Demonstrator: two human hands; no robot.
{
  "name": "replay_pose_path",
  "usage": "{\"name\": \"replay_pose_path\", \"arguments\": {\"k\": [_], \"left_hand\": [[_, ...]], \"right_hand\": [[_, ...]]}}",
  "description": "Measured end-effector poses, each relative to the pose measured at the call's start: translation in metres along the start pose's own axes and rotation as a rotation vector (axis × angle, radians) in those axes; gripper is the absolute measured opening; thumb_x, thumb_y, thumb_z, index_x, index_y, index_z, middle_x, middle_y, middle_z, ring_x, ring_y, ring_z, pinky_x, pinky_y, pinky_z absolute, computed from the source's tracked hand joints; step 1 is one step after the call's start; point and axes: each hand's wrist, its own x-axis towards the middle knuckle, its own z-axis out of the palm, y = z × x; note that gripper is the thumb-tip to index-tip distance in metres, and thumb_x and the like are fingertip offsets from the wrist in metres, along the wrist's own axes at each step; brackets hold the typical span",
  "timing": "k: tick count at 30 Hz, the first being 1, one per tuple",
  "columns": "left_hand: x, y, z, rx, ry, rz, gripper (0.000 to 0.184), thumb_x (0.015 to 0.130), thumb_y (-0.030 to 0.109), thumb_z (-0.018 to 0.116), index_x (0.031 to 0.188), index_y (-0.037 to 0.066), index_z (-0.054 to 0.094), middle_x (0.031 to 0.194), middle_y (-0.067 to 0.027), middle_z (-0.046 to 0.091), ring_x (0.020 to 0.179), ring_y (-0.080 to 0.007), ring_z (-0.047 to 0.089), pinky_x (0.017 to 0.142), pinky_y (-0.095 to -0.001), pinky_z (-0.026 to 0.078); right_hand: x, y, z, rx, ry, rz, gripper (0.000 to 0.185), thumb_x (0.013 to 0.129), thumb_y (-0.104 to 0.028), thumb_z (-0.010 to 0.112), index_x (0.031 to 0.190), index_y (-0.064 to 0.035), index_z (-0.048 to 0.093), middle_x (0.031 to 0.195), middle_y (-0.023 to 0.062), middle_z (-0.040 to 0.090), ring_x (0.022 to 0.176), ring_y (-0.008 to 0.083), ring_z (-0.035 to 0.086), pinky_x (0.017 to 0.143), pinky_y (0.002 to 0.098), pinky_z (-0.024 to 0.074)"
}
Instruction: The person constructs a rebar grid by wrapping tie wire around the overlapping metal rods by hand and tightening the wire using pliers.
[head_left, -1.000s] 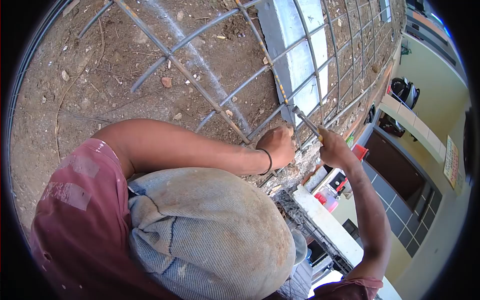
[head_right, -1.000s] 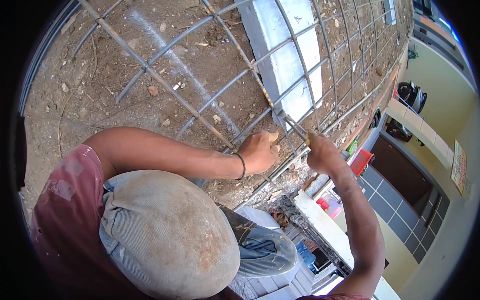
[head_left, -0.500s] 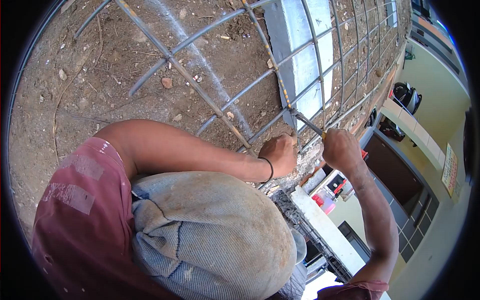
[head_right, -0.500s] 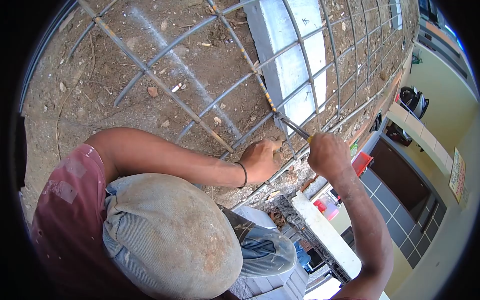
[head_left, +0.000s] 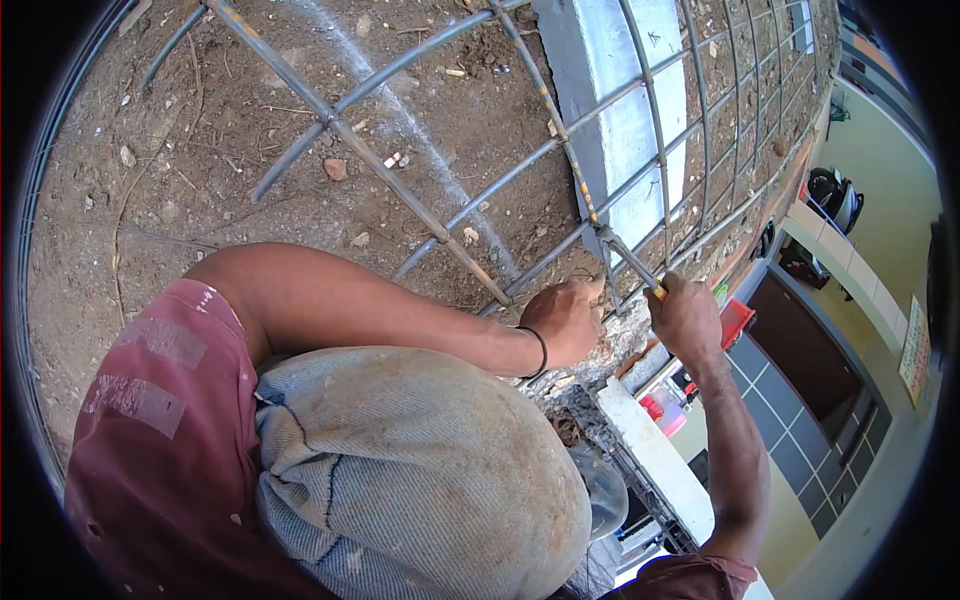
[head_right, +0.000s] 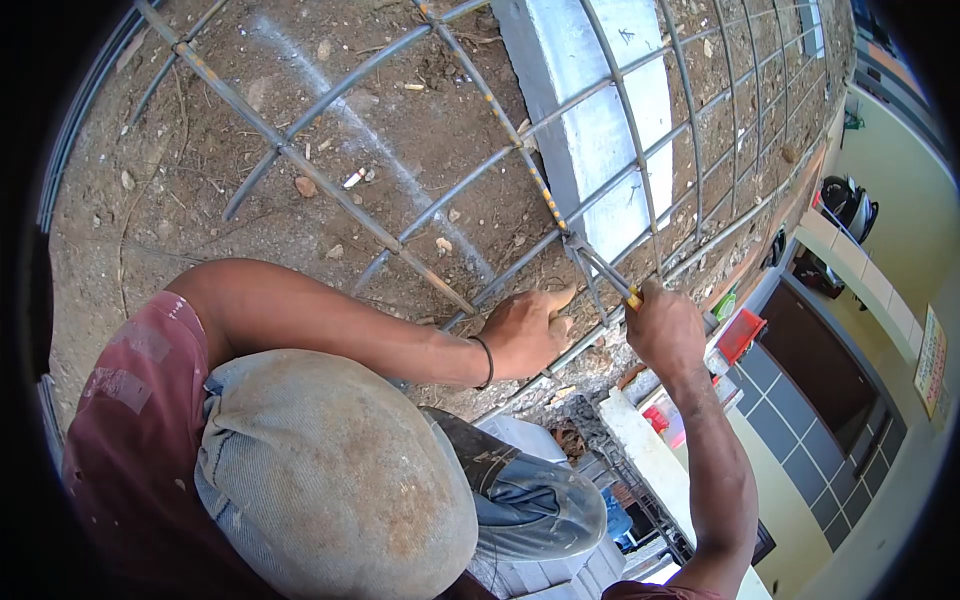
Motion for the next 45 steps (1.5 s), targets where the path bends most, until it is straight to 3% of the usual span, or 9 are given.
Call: {"name": "replay_pose_path", "arguments": {"k": [9,15,23,27,29,31,33,39,45], "left_hand": [[-0.001,-0.006,0.013,-0.087,0.108,0.066,0.055,0.095,0.024,0.062,0.141,-0.006,0.053,0.104,-0.0239,0.071,0.096,-0.0352,0.07,0.088,-0.0442,0.054],[0.006,0.001,-0.002,-0.478,0.344,0.056,0.047,0.094,0.034,0.062,0.118,-0.007,0.059,0.084,-0.0213,0.069,0.081,-0.0348,0.067,0.082,-0.0439,0.053],[-0.004,0.016,-0.006,-0.903,0.079,-0.128,0.04,0.098,0.036,0.054,0.089,-0.003,0.06,0.076,-0.0072,0.06,0.072,-0.02,0.057,0.07,-0.0402,0.047],[-0.005,0.016,-0.015,-0.946,0.022,-0.292,0.051,0.098,0.056,0.052,0.123,0.012,0.055,0.109,-0.0038,0.054,0.1,-0.0145,0.052,0.073,-0.0321,0.047],[-0.006,0.027,-0.026,-0.869,0.329,-0.106,0.046,0.101,0.043,0.051,0.086,-0.001,0.055,0.072,-0.0038,0.05,0.065,-0.0161,0.045,0.061,-0.0381,0.041],[-0.012,0.031,-0.036,-0.946,0.315,-0.185,0.045,0.101,0.043,0.052,0.09,0.0,0.055,0.072,-0.0032,0.051,0.064,-0.0151,0.046,0.058,-0.0361,0.041],[-0.014,0.022,-0.039,-0.979,0.11,-0.325,0.063,0.097,0.059,0.052,0.134,0.008,0.051,0.123,-0.0107,0.051,0.112,-0.0202,0.052,0.076,-0.0345,0.051],[-0.008,0.002,-0.015,-0.813,0.042,-0.315,0.058,0.097,0.058,0.053,0.127,0.007,0.055,0.115,-0.0083,0.056,0.107,-0.0189,0.055,0.075,-0.0347,0.052],[-0.012,-0.007,0.0,-0.794,0.019,-0.297,0.048,0.098,0.055,0.055,0.116,0.01,0.056,0.112,-0.0049,0.054,0.103,-0.018,0.054,0.075,-0.0359,0.051]], "right_hand": [[-0.004,-0.001,-0.005,-0.015,0.009,0.001,0.028,0.091,-0.033,0.073,0.093,-0.0042,0.071,0.07,0.0193,0.069,0.07,0.0388,0.071,0.073,0.0492,0.0563],[0.012,0.018,-0.032,1.201,-0.917,0.192,0.024,0.081,-0.004,0.084,0.085,0.0062,0.062,0.062,0.0133,0.067,0.054,0.0205,0.07,0.044,0.0336,0.0546],[-0.021,0.003,-0.051,-0.233,0.349,-0.59,0.027,0.097,-0.019,0.064,0.11,0.0022,0.054,0.089,0.0152,0.06,0.069,0.036,0.068,0.06,0.0442,0.0558],[-0.006,0.019,-0.051,-0.187,0.131,-0.525,0.032,0.102,-0.026,0.061,0.103,0.0066,0.063,0.078,0.0168,0.067,0.062,0.0299,0.07,0.055,0.0378,0.0569],[0.008,0.033,-0.065,1.113,-0.79,0.175,0.046,0.105,-0.033,0.059,0.1,0.0114,0.066,0.073,0.0193,0.07,0.057,0.0265,0.071,0.049,0.0335,0.0577],[0.013,0.052,-0.043,1.363,-0.855,0.178,0.055,0.106,-0.04,0.058,0.098,0.0143,0.067,0.076,0.022,0.072,0.055,0.0261,0.072,0.046,0.0325,0.0578],[0.017,0.048,-0.047,1.361,-0.933,0.196,0.058,0.105,-0.043,0.057,0.098,0.0127,0.068,0.077,0.0218,0.072,0.058,0.0276,0.073,0.05,0.0327,0.0595],[0.009,0.016,-0.094,0.848,-0.762,0.309,0.056,0.104,-0.045,0.059,0.099,0.0103,0.065,0.078,0.0205,0.073,0.065,0.0268,0.075,0.055,0.0371,0.0603],[-0.02,-0.003,-0.088,-0.276,0.043,-0.418,0.034,0.094,-0.027,0.073,0.105,0.002,0.06,0.086,0.013,0.065,0.072,0.0248,0.069,0.063,0.042,0.0546]]}}
